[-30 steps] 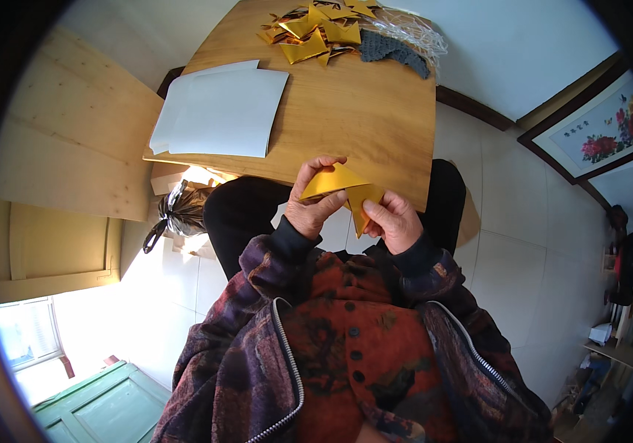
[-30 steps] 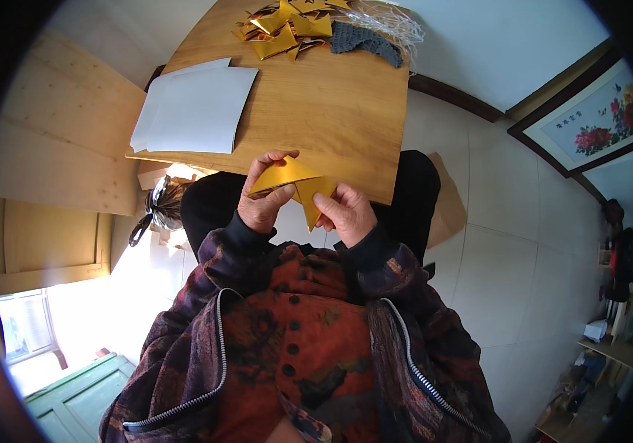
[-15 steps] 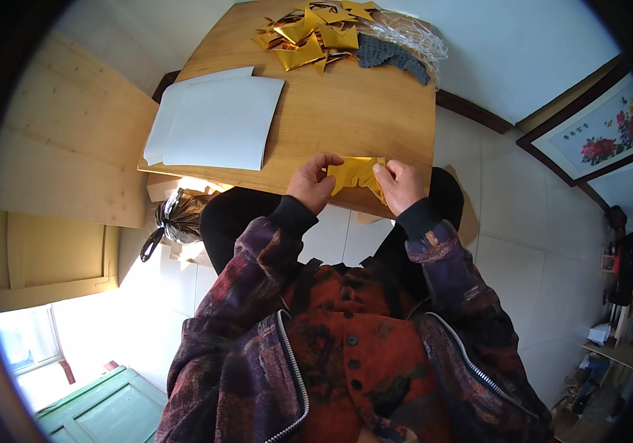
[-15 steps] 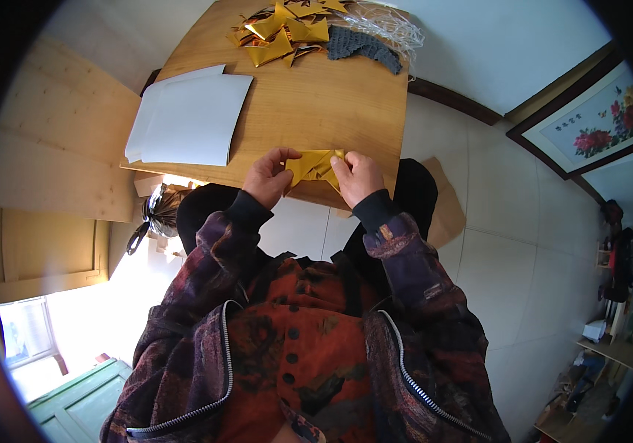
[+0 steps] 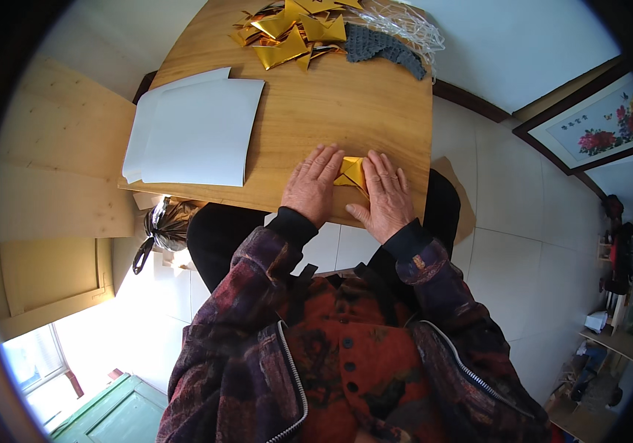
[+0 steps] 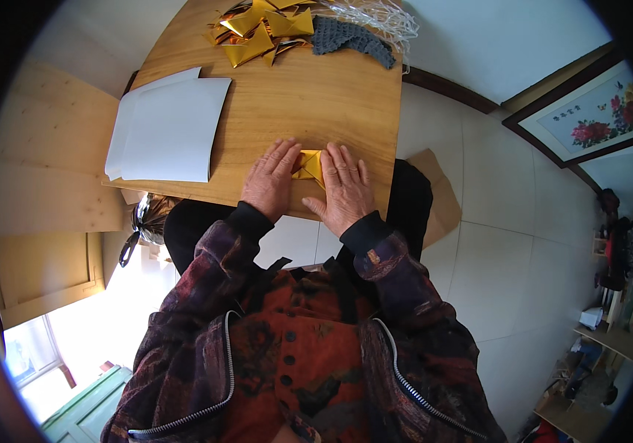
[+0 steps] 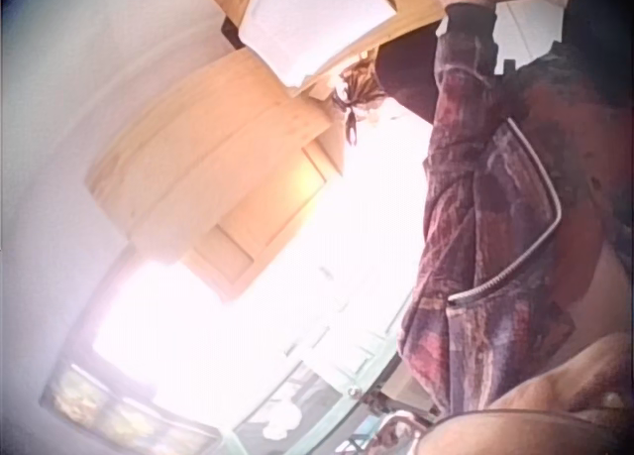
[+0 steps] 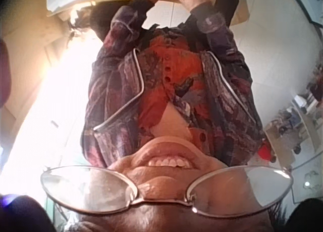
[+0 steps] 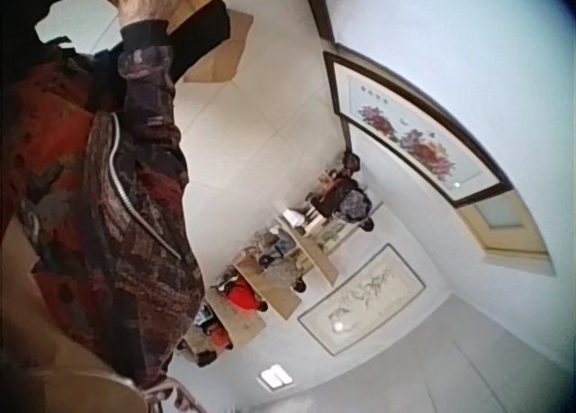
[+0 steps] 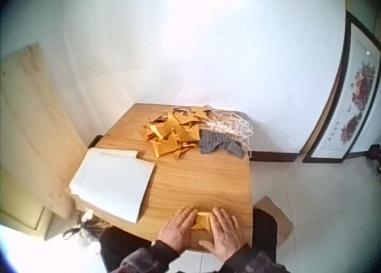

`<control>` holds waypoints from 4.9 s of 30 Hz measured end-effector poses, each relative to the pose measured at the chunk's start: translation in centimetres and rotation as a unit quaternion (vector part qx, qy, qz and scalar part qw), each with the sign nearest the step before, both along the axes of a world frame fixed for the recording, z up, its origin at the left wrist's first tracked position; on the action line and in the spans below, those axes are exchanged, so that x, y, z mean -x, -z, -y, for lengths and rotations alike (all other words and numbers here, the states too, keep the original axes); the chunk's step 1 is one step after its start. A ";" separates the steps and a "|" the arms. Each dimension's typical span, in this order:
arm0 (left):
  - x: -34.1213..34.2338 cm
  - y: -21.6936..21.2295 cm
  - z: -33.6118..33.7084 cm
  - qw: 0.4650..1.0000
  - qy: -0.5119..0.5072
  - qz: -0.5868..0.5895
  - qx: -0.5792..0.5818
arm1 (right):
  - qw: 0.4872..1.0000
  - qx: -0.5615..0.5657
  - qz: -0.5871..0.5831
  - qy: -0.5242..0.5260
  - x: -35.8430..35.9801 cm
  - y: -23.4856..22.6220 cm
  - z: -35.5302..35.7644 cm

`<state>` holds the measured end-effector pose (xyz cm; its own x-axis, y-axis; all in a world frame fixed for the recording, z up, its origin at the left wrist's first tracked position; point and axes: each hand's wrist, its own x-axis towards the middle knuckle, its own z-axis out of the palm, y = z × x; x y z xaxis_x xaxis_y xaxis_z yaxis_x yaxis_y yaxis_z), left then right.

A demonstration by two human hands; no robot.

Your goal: The person folds a sheet of gold paper into a small triangular packet by hand, pressing creases and tucking flaps. They place the finished packet on the table and repeat the process with another sheet.

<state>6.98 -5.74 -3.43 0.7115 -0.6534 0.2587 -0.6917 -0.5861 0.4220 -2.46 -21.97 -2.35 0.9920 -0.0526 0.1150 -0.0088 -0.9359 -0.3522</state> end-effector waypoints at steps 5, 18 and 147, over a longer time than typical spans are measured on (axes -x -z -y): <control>0.1 -0.2 -0.5 0.994 0.077 -0.010 -0.074 | 0.999 0.038 -0.002 -0.010 0.2 0.2 -0.3; 0.6 -1.1 -0.6 0.987 0.098 0.030 -0.121 | 0.999 0.036 -0.011 -0.010 0.3 -0.4 -0.4; 0.7 -1.3 -0.5 0.985 0.112 0.033 -0.130 | 0.993 -0.096 0.066 -0.017 1.9 -1.5 2.1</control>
<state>6.33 -5.27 -2.09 0.5285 -0.8426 0.1034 -0.8372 -0.4972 0.2277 -4.32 -24.08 -0.82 0.9704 -0.0525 0.2358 0.0804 -0.8503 -0.5202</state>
